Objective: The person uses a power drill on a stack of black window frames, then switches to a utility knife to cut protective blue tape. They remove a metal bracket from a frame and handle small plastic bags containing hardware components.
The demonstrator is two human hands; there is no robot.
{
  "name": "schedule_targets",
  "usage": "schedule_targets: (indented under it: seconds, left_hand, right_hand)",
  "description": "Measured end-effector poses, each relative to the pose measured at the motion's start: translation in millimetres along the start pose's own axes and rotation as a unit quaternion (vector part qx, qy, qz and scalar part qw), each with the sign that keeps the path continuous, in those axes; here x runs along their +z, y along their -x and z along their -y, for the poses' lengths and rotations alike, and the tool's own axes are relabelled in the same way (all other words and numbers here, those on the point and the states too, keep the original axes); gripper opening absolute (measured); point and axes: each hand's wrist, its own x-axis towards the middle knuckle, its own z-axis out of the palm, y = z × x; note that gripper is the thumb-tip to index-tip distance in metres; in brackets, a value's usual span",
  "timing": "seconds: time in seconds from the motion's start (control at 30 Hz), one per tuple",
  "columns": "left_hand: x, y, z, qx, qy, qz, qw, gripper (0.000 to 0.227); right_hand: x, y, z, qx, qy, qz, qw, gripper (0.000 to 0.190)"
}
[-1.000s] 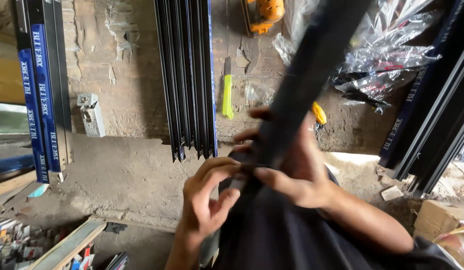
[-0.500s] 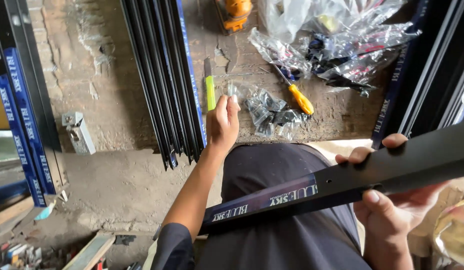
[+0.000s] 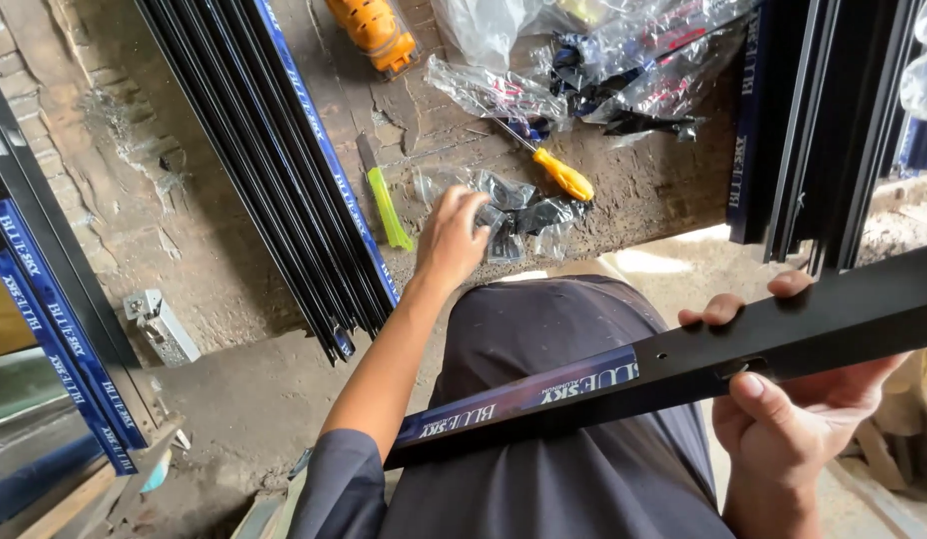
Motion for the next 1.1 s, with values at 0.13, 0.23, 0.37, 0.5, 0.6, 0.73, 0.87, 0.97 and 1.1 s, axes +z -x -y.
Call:
schedule_targets:
  seconds: [0.13, 0.23, 0.37, 0.5, 0.6, 0.73, 0.87, 0.97, 1.1]
  left_hand:
    - [13, -19, -5, 0.133, -0.176, -0.019, 0.975, 0.072]
    - [14, -29, -8, 0.119, -0.185, -0.018, 0.975, 0.073]
    - [5, -33, 2, 0.061, -0.212, -0.054, 0.974, 0.068]
    - [-3, -31, 24, -0.011, -0.182, -0.025, 0.983, 0.06]
    - [-18, -23, 17, -0.04, 0.035, 0.002, 0.999, 0.05]
    - [-18, -21, 12, 0.009, 0.16, -0.077, 0.984, 0.037]
    - [-22, -28, -2, -0.033, 0.204, -0.103, 0.973, 0.024]
    - [-24, -32, 0, -0.045, 0.224, -0.122, 0.966, 0.011]
    - [-20, -34, 17, -0.026, 0.199, -0.125, 0.972, 0.016]
  right_hand:
    - [1, 8, 6, 0.042, -0.064, -0.128, 0.989, 0.11]
    - [-2, 16, 7, 0.038, -0.065, -0.162, 0.984, 0.11]
    - [-1, 16, 8, 0.009, 0.014, -0.115, 0.993, 0.097]
    - [-1, 5, 4, 0.062, -0.094, -0.207, 0.972, 0.111]
    - [5, -2, 3, 0.072, -0.123, -0.2, 0.969, 0.117]
    - [7, -8, 0, 0.069, -0.091, -0.14, 0.984, 0.107]
    - [11, -15, -3, 0.097, -0.154, -0.18, 0.967, 0.12]
    - [7, -16, -10, 0.098, -0.184, -0.168, 0.963, 0.117]
    - [6, -19, -15, 0.097, -0.218, -0.158, 0.958, 0.122]
